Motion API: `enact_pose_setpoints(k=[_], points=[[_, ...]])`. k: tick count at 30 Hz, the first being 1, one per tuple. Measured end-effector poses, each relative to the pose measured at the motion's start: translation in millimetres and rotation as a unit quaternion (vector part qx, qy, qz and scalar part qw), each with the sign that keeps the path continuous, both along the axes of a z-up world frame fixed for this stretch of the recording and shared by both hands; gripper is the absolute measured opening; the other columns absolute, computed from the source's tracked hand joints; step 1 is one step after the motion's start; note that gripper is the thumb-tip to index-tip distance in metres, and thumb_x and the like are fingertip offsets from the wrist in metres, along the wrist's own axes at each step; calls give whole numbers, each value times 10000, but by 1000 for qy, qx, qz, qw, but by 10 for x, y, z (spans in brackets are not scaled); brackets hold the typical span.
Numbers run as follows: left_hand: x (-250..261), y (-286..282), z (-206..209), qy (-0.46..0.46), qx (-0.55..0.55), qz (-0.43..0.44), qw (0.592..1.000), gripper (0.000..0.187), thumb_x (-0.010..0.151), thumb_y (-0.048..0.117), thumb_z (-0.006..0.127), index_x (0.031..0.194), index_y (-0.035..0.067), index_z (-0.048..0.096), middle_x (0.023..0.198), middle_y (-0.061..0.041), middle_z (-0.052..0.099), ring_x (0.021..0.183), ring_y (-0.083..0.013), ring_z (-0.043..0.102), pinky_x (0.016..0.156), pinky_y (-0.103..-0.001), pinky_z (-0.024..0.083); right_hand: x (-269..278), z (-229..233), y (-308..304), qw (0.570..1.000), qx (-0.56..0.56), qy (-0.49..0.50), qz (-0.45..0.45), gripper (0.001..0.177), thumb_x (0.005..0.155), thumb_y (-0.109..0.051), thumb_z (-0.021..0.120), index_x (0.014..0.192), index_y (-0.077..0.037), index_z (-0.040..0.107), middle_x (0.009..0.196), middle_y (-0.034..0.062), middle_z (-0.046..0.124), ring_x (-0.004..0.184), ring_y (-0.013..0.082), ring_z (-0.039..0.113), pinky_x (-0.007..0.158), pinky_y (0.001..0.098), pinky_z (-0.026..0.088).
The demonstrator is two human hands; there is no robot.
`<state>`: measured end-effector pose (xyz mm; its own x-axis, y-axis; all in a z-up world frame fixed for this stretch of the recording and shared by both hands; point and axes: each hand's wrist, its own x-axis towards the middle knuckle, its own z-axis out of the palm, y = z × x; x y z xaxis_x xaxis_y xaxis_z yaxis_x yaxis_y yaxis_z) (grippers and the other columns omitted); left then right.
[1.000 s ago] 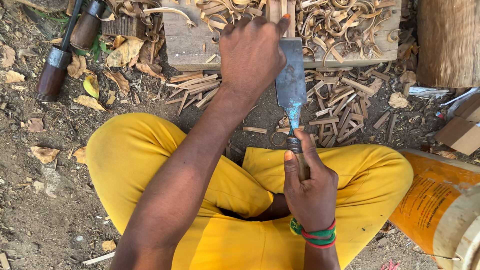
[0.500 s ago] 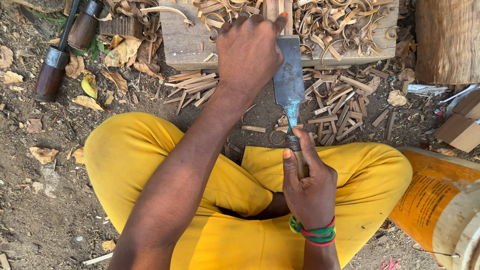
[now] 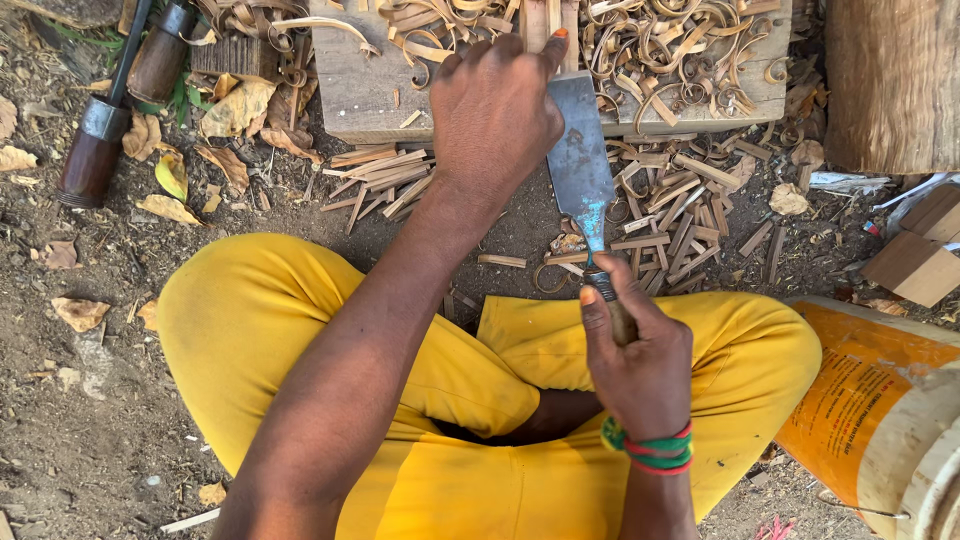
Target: The person carves a small piece of wood using a large chisel while sitting on the ground, removing shavings to shape the object.
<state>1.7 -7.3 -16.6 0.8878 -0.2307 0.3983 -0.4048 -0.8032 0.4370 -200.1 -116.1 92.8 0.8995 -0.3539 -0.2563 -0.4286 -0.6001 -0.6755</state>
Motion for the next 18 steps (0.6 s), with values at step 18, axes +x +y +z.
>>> enact_pose_setpoints(k=[18], points=[[-820, -1, 750, 45, 106, -128, 985, 299, 839, 109, 661, 1078, -56, 734, 1080, -230, 752, 1082, -313, 715, 1080, -414, 516, 41, 58, 229, 999, -46, -16, 24, 415, 953, -98, 669, 1340, 38, 608, 532, 53, 399, 474, 67, 384, 425, 284, 355]])
